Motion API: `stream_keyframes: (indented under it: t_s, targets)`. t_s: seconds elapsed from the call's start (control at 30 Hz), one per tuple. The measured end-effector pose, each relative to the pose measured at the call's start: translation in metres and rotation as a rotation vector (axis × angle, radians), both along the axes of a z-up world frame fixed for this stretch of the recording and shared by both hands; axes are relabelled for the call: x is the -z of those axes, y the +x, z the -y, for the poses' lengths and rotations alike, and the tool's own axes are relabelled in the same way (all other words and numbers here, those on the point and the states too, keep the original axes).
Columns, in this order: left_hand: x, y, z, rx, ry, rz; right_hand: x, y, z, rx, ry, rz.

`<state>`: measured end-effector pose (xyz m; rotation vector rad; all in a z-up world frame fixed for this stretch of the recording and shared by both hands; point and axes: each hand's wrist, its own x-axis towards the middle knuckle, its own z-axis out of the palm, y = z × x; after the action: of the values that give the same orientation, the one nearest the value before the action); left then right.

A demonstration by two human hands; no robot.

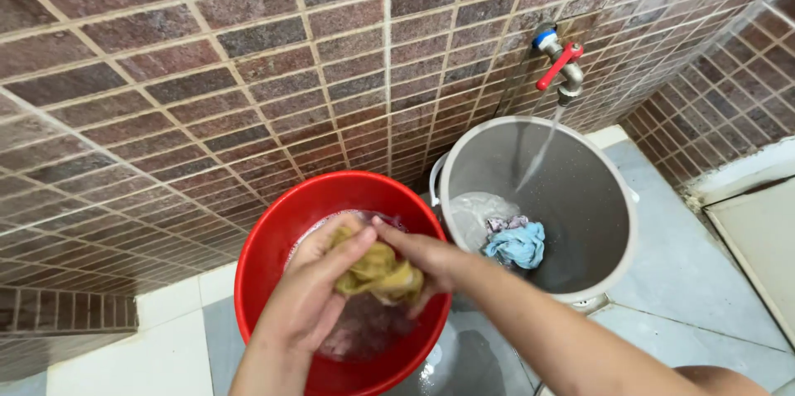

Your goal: The person fills a bucket with water from a faucet, pours it into another bucket with clothes, and scrubs each garment by hand before wringing it out and placing it into the first bucket.

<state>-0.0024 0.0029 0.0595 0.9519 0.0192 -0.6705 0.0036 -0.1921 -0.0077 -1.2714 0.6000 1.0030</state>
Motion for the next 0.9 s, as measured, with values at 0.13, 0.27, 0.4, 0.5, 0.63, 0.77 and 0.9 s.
stream_keyframes:
  t_s: [0.13,0.27,0.4,0.5,0.63,0.77,0.9]
  targets:
    - [0.073,0.0,-0.003,-0.274,0.284,0.082,0.025,-0.013,-0.031,0.445,0.227,-0.068]
    - [0.177,0.011,0.001,-0.586,0.093,-0.484,0.032,-0.052,-0.091,0.336,-0.491,0.926]
    - [0.213,-0.014,0.018,-0.551,-0.187,-0.375,0.027,-0.045,-0.086,0.084,-0.646,0.828]
    - [0.219,-0.028,0.052,-0.677,0.121,-0.481,0.017,-0.018,-0.051,0.383,-0.579,0.765]
    - [0.234,-0.015,0.025,-0.309,-0.471,-0.184,0.0,-0.045,-0.08,0.089,-0.67,0.854]
    - [0.266,-0.002,0.022,-0.284,-0.285,-0.208,0.006,-0.018,-0.053,0.103,-0.768,0.92]
    - [0.285,-0.002,0.015,-0.295,0.072,-0.269,0.019,-0.035,-0.076,-0.217,-0.944,0.987]
